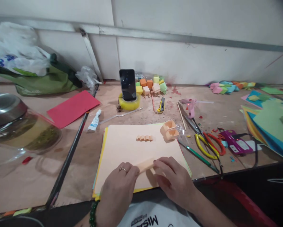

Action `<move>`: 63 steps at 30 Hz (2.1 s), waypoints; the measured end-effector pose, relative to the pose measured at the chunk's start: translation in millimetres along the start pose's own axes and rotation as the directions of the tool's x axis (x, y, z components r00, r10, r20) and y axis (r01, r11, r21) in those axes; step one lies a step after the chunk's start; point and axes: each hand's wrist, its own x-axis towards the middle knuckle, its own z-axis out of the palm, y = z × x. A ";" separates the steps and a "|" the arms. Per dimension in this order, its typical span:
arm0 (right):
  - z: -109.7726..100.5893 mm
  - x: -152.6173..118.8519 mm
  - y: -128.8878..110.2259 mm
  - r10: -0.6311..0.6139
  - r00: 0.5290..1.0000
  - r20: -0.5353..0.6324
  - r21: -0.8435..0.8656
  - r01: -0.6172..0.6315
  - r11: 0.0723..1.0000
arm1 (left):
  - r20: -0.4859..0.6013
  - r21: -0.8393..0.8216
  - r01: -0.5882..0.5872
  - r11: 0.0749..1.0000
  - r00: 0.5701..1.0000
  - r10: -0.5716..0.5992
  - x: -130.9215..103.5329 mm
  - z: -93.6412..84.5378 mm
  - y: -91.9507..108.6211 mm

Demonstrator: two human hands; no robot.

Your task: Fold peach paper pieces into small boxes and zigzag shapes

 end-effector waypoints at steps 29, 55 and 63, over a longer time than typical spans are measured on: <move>-0.3 8.0 -5.5 0.265 0.943 0.199 0.126 -0.293 0.948 | 0.038 -0.014 0.080 0.997 0.996 -0.079 0.0 -7.8 1.7; 5.2 4.2 -6.8 -0.166 0.980 0.106 -0.067 0.174 0.982 | 0.122 0.092 -0.319 0.943 0.944 0.308 5.8 -9.2 5.1; -15.5 -2.0 2.5 -0.064 0.990 0.123 -0.045 0.070 0.997 | 0.090 0.103 -0.355 0.929 0.934 0.347 -18.4 -13.9 -8.7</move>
